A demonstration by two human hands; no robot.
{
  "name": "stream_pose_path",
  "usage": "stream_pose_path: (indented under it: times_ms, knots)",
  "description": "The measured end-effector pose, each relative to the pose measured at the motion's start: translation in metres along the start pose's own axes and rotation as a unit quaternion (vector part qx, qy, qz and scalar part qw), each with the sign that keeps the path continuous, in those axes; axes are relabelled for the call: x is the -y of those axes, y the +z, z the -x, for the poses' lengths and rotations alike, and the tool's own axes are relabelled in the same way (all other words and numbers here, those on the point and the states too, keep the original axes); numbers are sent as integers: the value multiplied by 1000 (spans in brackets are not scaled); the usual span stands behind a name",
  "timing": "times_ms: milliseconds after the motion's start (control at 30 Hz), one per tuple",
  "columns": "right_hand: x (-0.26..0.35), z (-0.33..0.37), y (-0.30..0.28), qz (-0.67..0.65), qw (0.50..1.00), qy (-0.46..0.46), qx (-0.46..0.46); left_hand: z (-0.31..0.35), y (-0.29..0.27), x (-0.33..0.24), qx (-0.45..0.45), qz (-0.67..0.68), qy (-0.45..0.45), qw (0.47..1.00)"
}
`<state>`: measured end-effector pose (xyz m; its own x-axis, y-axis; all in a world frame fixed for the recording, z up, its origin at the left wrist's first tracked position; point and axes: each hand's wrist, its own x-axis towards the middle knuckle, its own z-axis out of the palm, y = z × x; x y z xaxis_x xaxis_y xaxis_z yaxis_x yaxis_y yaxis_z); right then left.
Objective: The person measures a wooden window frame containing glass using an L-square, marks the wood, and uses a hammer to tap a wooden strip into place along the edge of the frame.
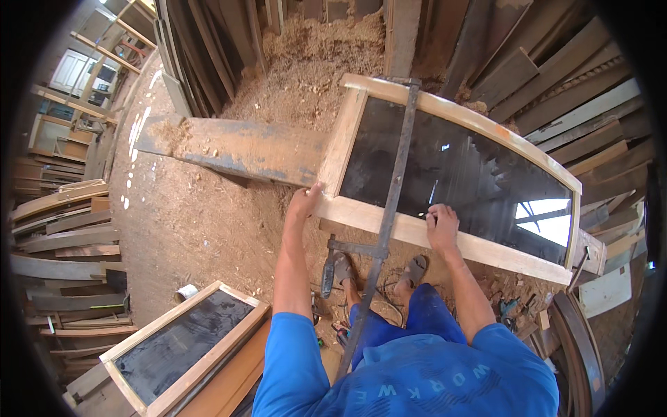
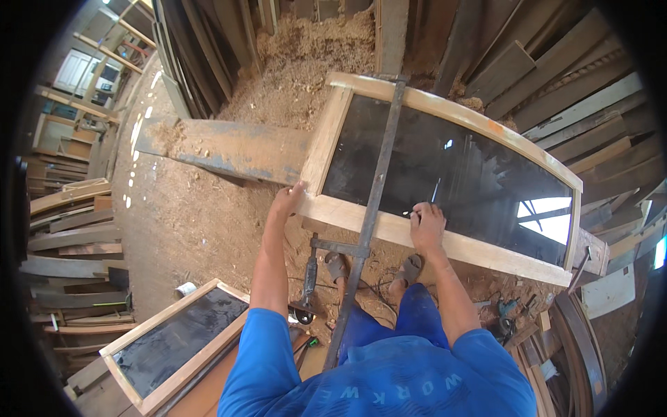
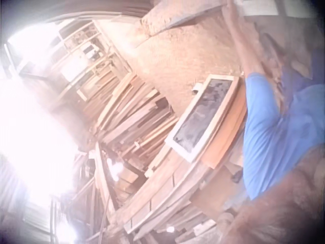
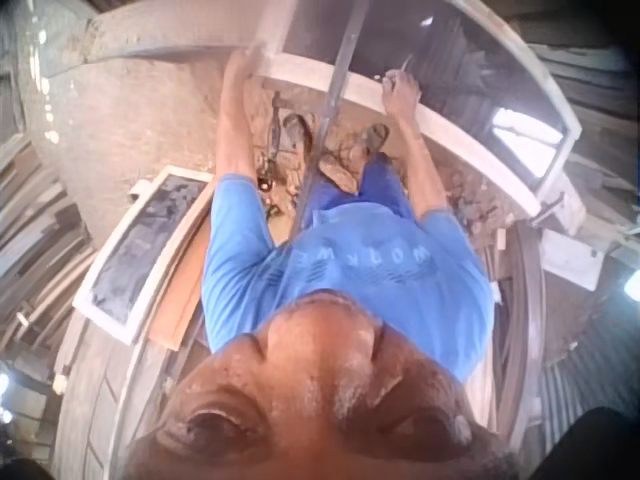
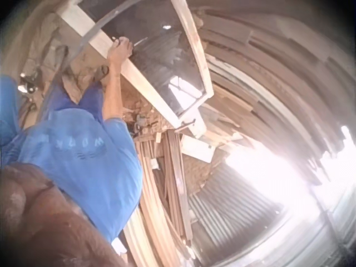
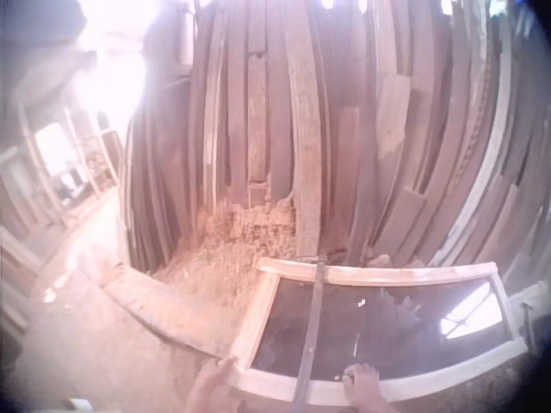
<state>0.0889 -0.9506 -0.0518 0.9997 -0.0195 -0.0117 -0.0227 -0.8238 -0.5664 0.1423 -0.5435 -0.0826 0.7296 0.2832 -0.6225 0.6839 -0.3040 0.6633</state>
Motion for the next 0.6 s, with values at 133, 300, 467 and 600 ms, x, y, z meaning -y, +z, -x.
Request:
stream_pose_path:
  times_ms: [133,300,467,600]
  knots:
    - [-8,2,-19,-21,997,-5,73,17,4,-32,-141,-208,-8,968]
    - [-19,-9,-62,-34,991,19,128,28,26,-99,-229,-354,48,905]
    - [-41,-35,-86,96,990,84,67,-44,52,-135,-227,-171,171,944]
    - [-71,-74,-96,182,978,56,90,-136,68,-176,-244,-141,203,938]
